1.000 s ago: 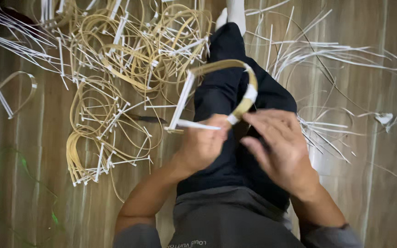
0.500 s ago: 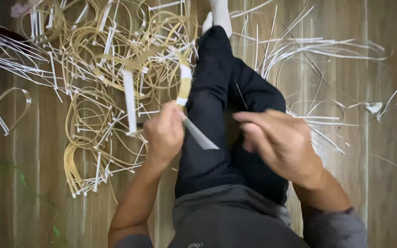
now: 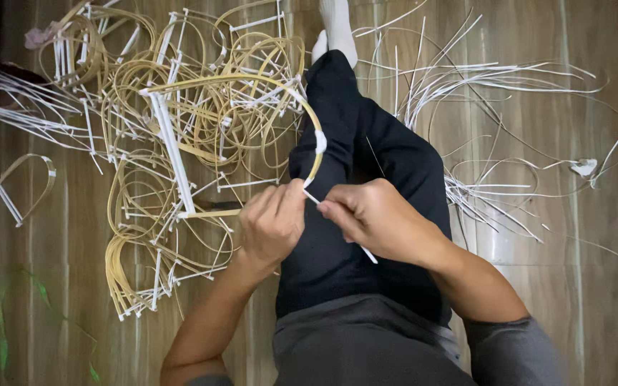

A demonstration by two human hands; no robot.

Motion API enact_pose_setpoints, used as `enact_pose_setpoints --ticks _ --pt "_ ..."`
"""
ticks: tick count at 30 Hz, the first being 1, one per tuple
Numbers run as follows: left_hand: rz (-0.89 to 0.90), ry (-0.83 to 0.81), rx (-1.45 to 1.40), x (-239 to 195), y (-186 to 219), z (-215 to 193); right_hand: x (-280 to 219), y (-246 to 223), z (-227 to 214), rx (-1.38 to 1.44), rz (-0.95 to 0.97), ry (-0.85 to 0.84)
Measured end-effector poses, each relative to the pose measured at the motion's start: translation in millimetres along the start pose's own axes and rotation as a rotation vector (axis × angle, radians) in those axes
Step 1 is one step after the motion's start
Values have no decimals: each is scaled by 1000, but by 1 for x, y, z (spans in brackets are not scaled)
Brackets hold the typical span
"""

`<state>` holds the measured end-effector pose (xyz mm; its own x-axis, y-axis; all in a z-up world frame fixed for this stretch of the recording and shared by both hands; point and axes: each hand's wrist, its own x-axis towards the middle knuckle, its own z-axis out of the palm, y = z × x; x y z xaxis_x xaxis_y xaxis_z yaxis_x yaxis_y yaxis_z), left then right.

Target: The person sits on the floor and assembles small craft frames by wrapping white plastic zip ties around bundles of thin wooden strips. They tighten the ties by hand, use scissors to trim the excess tails, and repeat the process for multiple units.

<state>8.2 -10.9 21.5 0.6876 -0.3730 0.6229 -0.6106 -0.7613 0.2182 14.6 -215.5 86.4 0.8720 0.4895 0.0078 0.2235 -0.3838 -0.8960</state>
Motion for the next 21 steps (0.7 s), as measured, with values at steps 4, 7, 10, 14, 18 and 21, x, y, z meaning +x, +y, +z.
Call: enact_pose_setpoints --ticks 4,7,10,14,18,21 --pt "-23 43 -76 -4 3 3 -6 8 1 20 0 -16" --pt "-23 36 -107 -4 5 6 -11 11 0 6 15 -16" --pt "-53 103 -230 -5 7 7 -15 11 -3 14 -15 -30" --pt "-48 110 -240 -8 10 8 -16 11 -5 -21 -63 -10" --pt "-72 78 -249 -7 10 11 -19 14 -3 17 -10 -16" --pt "-73 94 -260 -8 10 13 -21 17 -2 24 -33 -9"
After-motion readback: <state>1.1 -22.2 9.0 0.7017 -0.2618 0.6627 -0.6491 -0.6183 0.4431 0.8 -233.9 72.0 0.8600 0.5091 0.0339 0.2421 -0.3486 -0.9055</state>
